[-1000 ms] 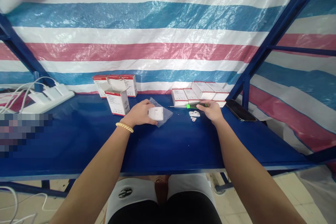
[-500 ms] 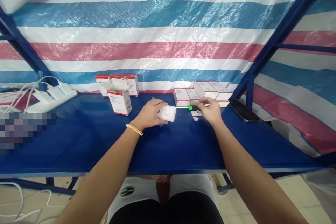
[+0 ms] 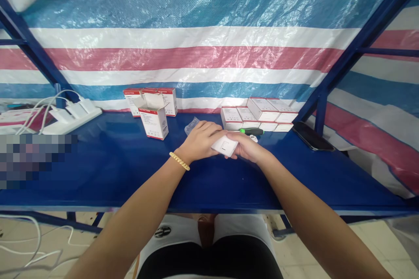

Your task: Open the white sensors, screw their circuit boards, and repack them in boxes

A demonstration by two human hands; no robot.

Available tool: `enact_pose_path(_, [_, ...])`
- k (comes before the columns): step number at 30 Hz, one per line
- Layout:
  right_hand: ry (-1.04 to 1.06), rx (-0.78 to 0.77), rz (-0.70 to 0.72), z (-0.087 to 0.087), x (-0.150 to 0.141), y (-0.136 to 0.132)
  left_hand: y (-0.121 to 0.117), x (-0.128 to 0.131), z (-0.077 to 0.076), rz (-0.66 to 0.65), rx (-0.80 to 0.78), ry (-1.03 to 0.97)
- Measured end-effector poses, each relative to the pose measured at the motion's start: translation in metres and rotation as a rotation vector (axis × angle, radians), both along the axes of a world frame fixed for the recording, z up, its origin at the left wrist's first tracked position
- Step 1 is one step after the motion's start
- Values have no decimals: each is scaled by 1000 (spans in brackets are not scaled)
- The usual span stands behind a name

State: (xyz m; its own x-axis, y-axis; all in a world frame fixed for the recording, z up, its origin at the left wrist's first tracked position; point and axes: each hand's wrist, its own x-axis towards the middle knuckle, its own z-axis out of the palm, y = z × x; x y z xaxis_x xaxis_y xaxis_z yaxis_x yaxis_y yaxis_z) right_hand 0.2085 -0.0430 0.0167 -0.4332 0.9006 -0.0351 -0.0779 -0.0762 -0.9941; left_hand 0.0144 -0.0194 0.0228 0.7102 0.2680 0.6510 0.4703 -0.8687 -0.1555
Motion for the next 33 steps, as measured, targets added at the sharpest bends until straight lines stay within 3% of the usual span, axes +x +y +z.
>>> enact_pose_path(8, [133,-104,81,9,13,-3,-2,2,-1,88,28,-107])
enact_pose_path(14, [-13,-43,96,10,23,-4,1,-6,0,-26,-396,-154])
enact_pose_path(21, [-137,127,40,11,21,-3,-5,-1,2,-97,-387,-206])
enact_pose_path(25, [-256,95,52,14,25,-3,1,-12,5,-177,-657,-221])
enact_pose_path(27, [-328,113,60,15,29,-3,6,-20,4,-93,-811,-231])
enact_pose_path(29, [-401,162,48,15,30,-3,10,-24,3,108,-849,-173])
enact_pose_path(33, [-549,252,32,12,25,-3,12,-25,0,500,-697,-24])
